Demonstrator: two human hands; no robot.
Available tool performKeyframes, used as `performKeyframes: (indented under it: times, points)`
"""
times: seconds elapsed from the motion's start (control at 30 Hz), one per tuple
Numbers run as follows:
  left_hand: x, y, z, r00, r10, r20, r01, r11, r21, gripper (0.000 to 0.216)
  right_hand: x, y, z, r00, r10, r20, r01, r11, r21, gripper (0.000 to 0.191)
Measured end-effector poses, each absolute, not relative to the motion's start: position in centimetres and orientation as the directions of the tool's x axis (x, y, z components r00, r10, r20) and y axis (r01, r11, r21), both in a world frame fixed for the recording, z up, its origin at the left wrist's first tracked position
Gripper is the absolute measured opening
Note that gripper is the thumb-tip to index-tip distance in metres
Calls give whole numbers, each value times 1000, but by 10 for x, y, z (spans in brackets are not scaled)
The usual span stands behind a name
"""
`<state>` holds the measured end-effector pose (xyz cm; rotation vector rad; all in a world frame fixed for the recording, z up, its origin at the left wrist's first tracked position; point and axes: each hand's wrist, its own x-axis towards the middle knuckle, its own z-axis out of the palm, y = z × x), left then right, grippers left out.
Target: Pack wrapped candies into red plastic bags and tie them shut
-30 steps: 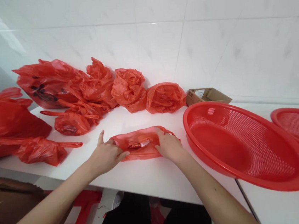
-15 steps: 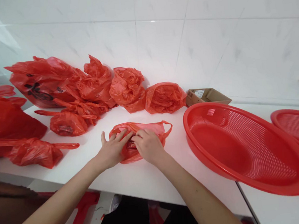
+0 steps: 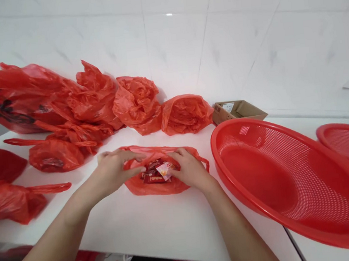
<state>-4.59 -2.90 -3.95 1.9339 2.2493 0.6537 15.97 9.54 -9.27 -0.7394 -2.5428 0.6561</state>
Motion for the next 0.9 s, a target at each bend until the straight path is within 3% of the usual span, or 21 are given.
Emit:
performKeyframes:
  times: [0.13, 0.27, 0.5, 0.67, 0.9]
  points:
    - [-37, -8, -48, -174, 946, 273, 931, 67, 359, 19, 153, 91, -99, -825, 489, 283, 337, 828, -447, 47]
    - [-42, 11, -79, -90, 972, 216, 951, 20, 309, 16, 156, 95, -104, -794, 517, 321, 303, 794, -527, 26]
    - [-51, 14, -101, -79, 964, 252, 950, -3, 311, 35, 158, 103, -96, -383, 752, 536, 385, 658, -647, 18]
    - [-50, 12, -100, -75, 962, 263, 934, -25, 356, 44, 153, 106, -105, -297, 871, 391, 313, 476, -822, 16]
    - [-44, 13, -105, -31, 965, 261, 923, -73, 378, 29, 158, 117, -112, -308, 866, 395, 452, 498, -740, 18]
